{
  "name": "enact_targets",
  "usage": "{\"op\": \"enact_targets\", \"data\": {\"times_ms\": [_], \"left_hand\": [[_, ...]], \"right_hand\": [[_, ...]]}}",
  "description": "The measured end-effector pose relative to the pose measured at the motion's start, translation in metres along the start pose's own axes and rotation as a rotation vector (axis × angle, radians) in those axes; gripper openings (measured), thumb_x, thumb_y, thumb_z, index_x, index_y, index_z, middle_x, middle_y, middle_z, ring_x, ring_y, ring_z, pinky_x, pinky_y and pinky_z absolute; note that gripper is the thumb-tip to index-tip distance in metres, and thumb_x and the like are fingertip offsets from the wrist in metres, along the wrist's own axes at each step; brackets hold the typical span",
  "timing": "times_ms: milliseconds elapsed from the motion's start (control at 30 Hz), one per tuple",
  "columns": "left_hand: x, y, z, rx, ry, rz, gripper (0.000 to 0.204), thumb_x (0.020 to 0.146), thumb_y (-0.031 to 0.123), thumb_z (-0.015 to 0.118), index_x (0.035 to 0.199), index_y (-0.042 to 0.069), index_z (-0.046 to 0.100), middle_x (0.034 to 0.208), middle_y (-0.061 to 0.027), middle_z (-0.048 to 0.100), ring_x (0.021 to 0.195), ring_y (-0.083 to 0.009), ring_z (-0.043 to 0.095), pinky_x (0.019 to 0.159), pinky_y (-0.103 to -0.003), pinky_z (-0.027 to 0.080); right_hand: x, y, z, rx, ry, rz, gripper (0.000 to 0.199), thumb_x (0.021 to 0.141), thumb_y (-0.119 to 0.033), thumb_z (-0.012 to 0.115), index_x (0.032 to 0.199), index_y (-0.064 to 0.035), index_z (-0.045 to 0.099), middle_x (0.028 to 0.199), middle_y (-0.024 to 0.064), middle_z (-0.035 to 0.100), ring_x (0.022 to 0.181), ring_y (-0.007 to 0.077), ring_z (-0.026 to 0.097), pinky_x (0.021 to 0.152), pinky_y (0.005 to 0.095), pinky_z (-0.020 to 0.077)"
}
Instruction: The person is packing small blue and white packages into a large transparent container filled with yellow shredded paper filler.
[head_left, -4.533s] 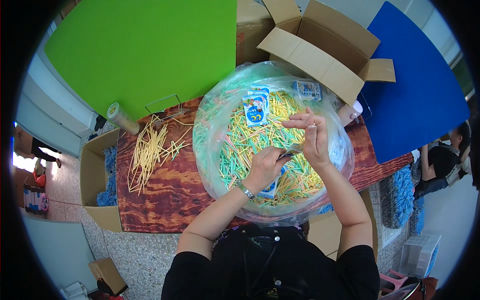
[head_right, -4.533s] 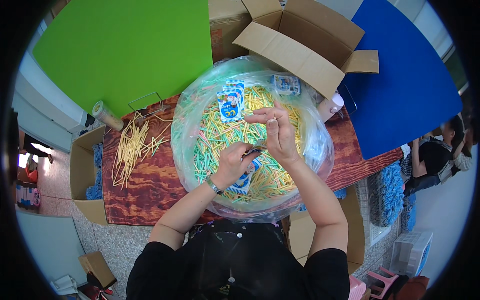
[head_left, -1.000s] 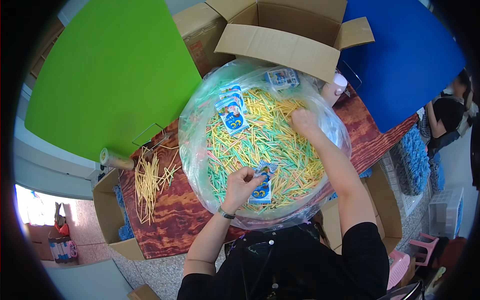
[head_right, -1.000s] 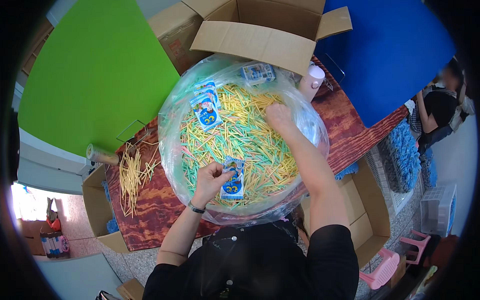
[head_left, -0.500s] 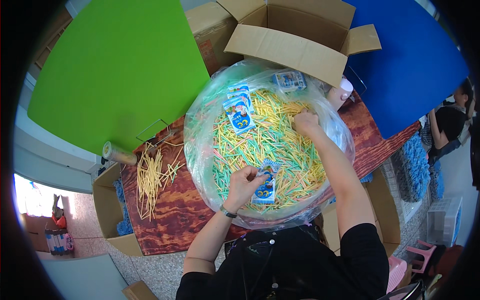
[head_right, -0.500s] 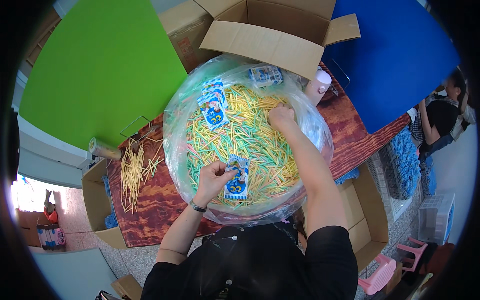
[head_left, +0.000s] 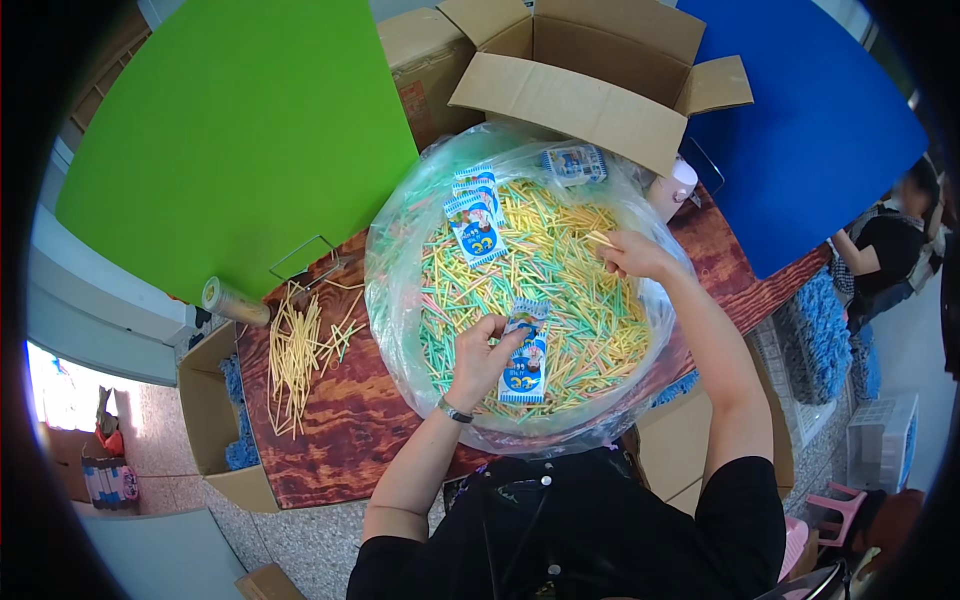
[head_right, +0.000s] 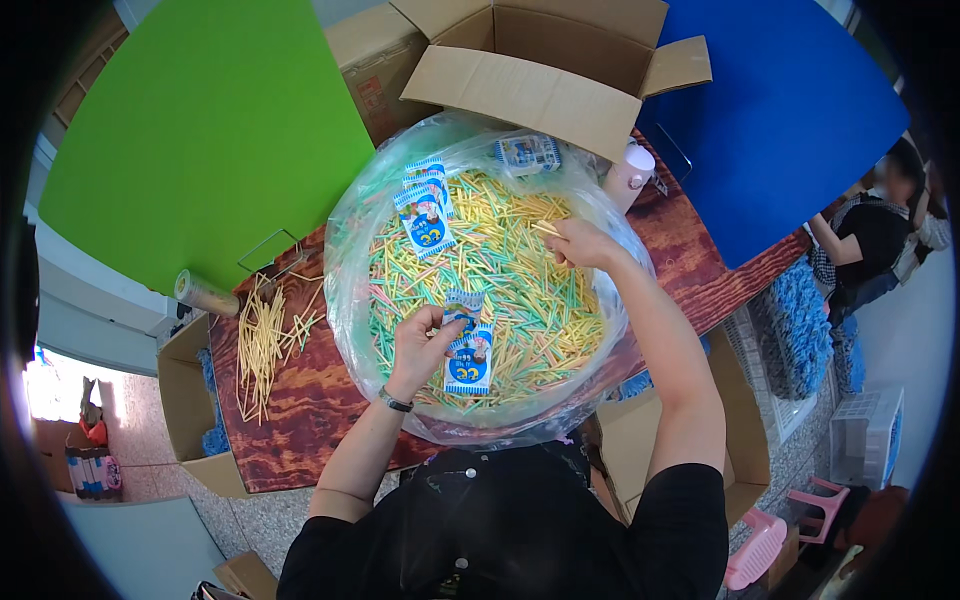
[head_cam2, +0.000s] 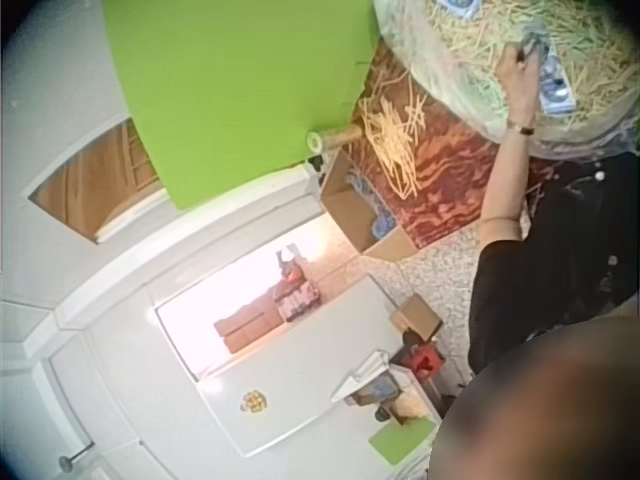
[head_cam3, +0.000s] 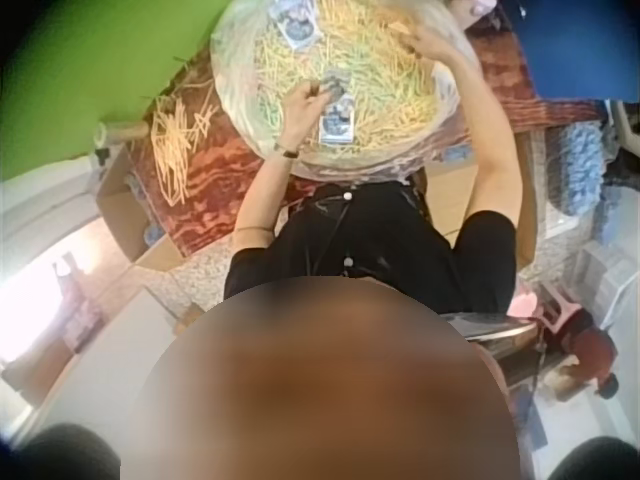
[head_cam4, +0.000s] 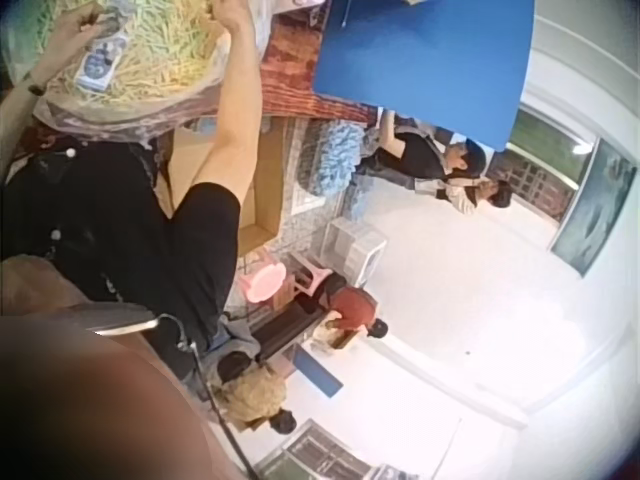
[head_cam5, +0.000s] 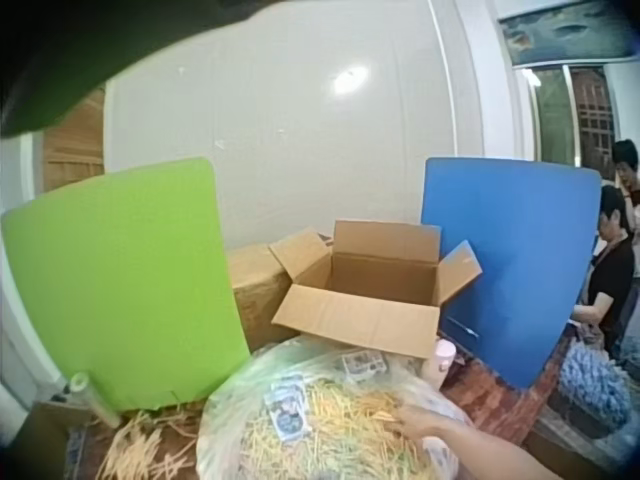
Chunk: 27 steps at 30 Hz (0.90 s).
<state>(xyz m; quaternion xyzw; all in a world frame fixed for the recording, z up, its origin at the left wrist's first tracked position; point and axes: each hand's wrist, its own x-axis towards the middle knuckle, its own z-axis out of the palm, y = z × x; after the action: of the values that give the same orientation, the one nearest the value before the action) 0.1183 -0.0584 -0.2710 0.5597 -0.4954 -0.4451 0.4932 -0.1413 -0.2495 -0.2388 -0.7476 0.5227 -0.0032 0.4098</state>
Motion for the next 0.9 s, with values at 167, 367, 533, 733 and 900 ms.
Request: {"op": "enact_targets", "data": {"times_ms": [167,367,533,733,900], "left_hand": [[0.0,0.009,-0.002,0.025,-0.014,0.003,0.016,0.084,0.01,0.072,0.09,-0.002,0.062,0.081,-0.0032,0.062,0.066,-0.0053,0.059,0.051,-0.021,0.053],[0.0,0.007,-0.005,0.185,0.058,0.18,0.018,0.082,0.006,0.073,0.094,-0.002,0.062,0.084,-0.0049,0.063,0.069,-0.0074,0.062,0.056,-0.023,0.056],[0.002,0.003,-0.003,0.153,0.128,0.292,0.018,0.081,0.009,0.074,0.091,-0.001,0.062,0.077,-0.0094,0.065,0.061,-0.0164,0.069,0.05,-0.027,0.049],[0.0,0.015,-0.007,0.412,0.209,0.48,0.019,0.076,0.008,0.077,0.088,0.0,0.063,0.076,-0.0079,0.064,0.064,-0.0161,0.063,0.055,-0.028,0.048],[-0.002,0.02,-0.007,0.446,0.203,0.504,0.019,0.077,0.007,0.075,0.09,0.001,0.063,0.079,-0.0096,0.064,0.068,-0.0202,0.064,0.057,-0.031,0.049]], "right_hand": [[-0.021,0.005,0.008,0.478,-0.159,-0.092,0.024,0.1,-0.031,0.049,0.1,-0.0085,0.056,0.077,-0.0029,0.056,0.063,0.0056,0.051,0.055,0.0212,0.0412],[-0.056,-0.037,0.009,0.784,-0.44,-0.178,0.027,0.1,-0.034,0.05,0.113,-0.0104,0.054,0.085,-0.0043,0.055,0.067,0.0044,0.051,0.056,0.0182,0.0401],[-0.082,-0.086,0.004,0.67,-0.512,-0.174,0.023,0.101,-0.032,0.047,0.106,-0.0107,0.053,0.081,-0.0048,0.053,0.063,0.0029,0.048,0.052,0.0177,0.0365],[-0.09,-0.132,-0.005,-0.151,-0.341,-0.416,0.028,0.098,-0.03,0.051,0.093,-0.0027,0.053,0.074,0.0098,0.061,0.066,0.0222,0.062,0.058,0.0368,0.0472],[-0.081,-0.138,0.003,-0.579,-0.198,-0.544,0.02,0.091,-0.022,0.057,0.094,-0.0024,0.057,0.08,0.0195,0.065,0.076,0.0368,0.065,0.067,0.0456,0.0496]]}}
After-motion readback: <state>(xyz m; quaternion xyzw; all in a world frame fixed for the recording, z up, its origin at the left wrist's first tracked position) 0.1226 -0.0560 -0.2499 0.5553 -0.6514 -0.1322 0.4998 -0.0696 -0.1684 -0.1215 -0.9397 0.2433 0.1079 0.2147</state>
